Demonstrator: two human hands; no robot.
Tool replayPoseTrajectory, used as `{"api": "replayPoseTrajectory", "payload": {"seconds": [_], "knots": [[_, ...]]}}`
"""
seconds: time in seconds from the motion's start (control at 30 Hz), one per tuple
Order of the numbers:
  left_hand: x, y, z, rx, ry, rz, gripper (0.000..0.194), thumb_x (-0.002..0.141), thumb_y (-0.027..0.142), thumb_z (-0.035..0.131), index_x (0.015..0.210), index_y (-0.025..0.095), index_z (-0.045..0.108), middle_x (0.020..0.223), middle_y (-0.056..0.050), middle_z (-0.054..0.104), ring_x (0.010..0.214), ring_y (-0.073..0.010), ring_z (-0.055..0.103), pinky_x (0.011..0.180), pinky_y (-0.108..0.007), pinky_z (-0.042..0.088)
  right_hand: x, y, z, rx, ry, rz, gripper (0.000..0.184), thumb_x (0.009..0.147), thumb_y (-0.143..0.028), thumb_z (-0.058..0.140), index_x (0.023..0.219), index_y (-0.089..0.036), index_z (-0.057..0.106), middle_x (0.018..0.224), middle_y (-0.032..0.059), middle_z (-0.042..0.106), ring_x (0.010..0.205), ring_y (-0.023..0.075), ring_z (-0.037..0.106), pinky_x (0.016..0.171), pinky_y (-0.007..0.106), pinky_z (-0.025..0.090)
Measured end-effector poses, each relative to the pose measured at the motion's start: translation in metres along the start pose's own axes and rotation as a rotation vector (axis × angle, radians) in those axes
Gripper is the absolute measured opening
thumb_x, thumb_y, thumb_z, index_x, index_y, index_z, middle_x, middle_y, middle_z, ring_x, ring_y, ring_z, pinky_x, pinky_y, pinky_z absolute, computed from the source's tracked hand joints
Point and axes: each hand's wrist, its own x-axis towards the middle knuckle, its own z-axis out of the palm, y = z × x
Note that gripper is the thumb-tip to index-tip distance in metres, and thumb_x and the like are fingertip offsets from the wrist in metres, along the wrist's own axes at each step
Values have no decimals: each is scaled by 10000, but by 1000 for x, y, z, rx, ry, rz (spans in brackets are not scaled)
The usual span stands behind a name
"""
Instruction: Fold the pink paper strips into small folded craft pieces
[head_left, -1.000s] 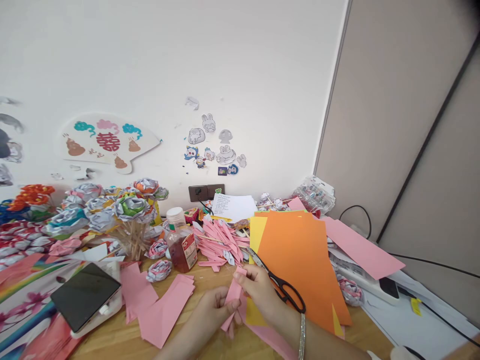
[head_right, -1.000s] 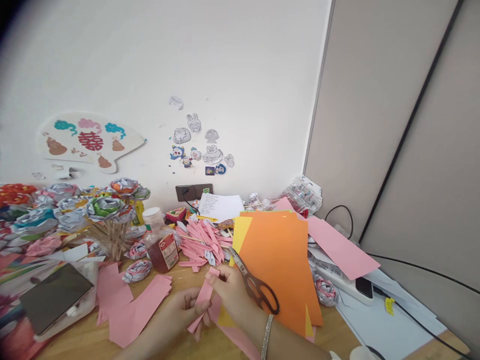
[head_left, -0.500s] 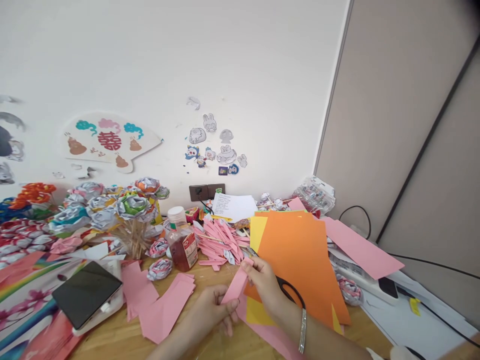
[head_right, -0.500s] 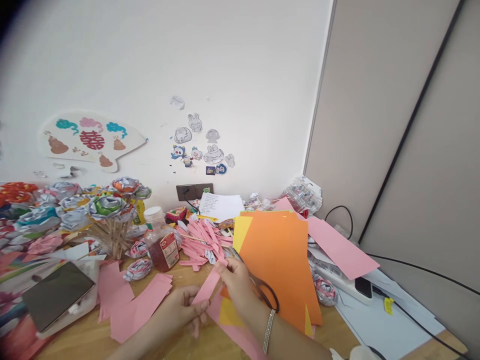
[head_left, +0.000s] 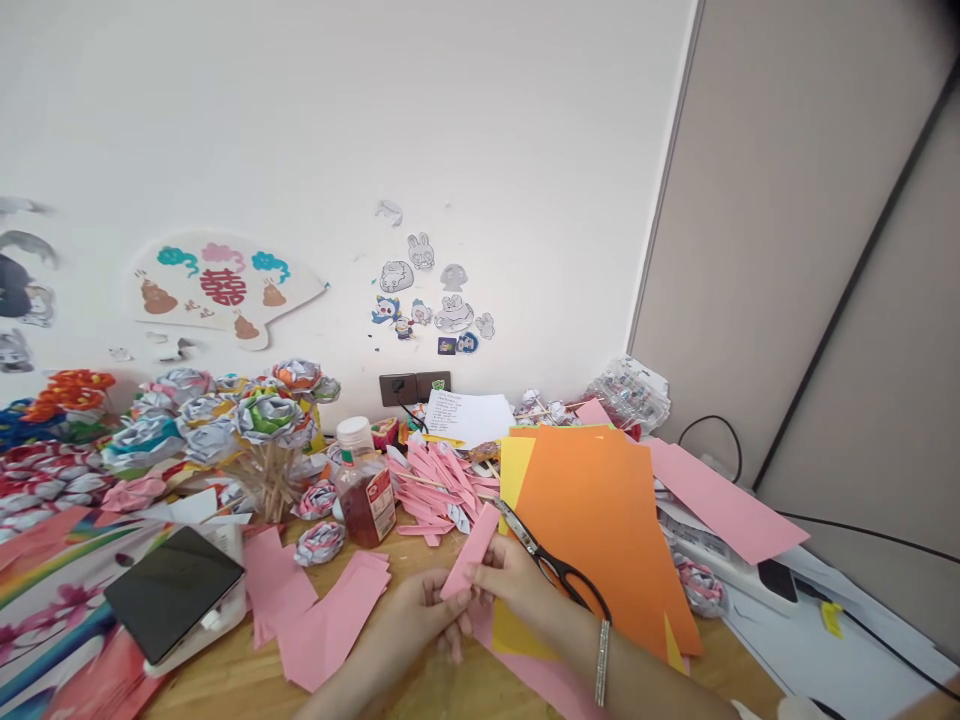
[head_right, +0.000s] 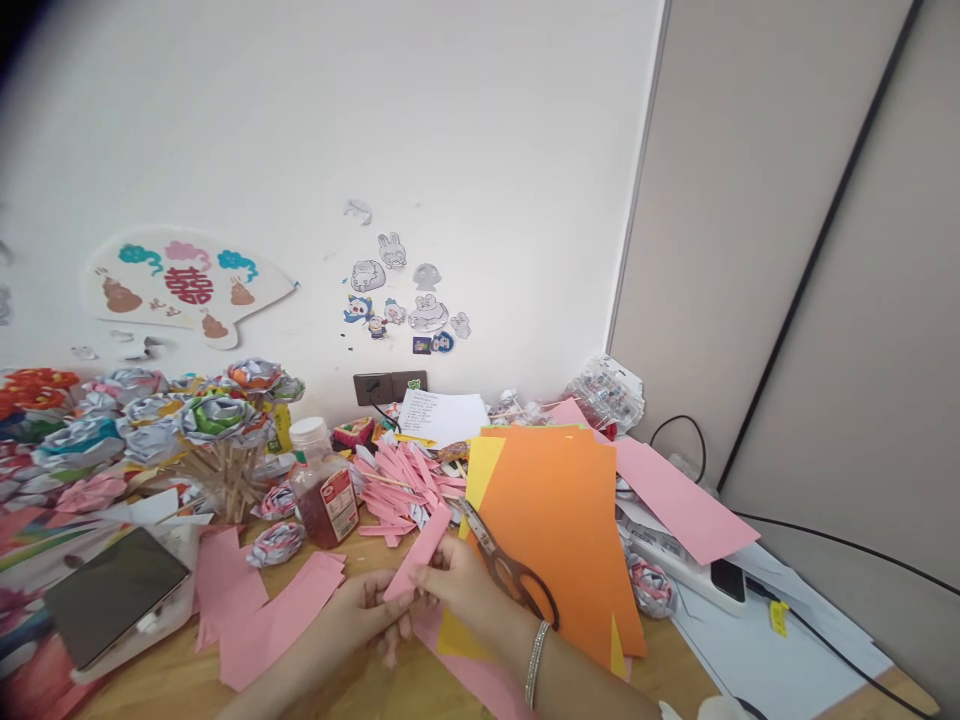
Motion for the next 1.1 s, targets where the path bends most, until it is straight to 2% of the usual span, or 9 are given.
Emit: {"api": "replayPoseTrajectory", "payload": {"seconds": [0.2, 0.37, 0.57, 0.8, 1.1], "knots": [[2, 7, 3, -63, 84, 23, 437, 536, 558, 649, 584, 167, 461, 507, 6, 649, 346, -107, 548, 374, -204, 354, 1, -3, -2, 98, 109, -47, 234, 694, -349, 631, 700, -145, 517, 571, -44, 473, 490, 78, 425, 486, 207, 328], [-2, 10, 4, -8, 97, 54, 413, 607, 546, 607, 587, 155, 478, 502, 2, 645, 352, -104, 556, 367, -189, 333, -3, -5, 1, 27, 109, -9, 266, 689, -381, 630, 699, -130, 539, 582, -30, 493, 498, 80, 430, 492, 210, 333], [-5, 13, 5, 24, 123, 75, 379, 637, 524, 592, 580, 168, 473, 493, 21, 617, 354, -112, 551, 387, -211, 376, -2, 1, 2, -55, 163, -4, 318, 678, -436, 615, 644, -135, 517, 535, -36, 467, 481, 82, 418, 471, 210, 320], [-8, 18, 7, 104, 191, 200, 319, 689, 471, 564, 602, 167, 520, 483, 33, 575, 394, -116, 526, 423, -223, 395, -2, 4, 3, -51, 155, -3, 289, 696, -403, 597, 611, -144, 501, 497, -47, 435, 458, 79, 401, 467, 215, 307], [-10, 16, 8, 219, 209, 147, 361, 718, 507, 496, 565, 180, 483, 464, 32, 550, 384, -126, 517, 417, -221, 364, -6, 0, 6, -56, 207, 67, 278, 654, -397, 637, 665, -126, 575, 558, -27, 474, 514, 93, 426, 503, 223, 325]]}}
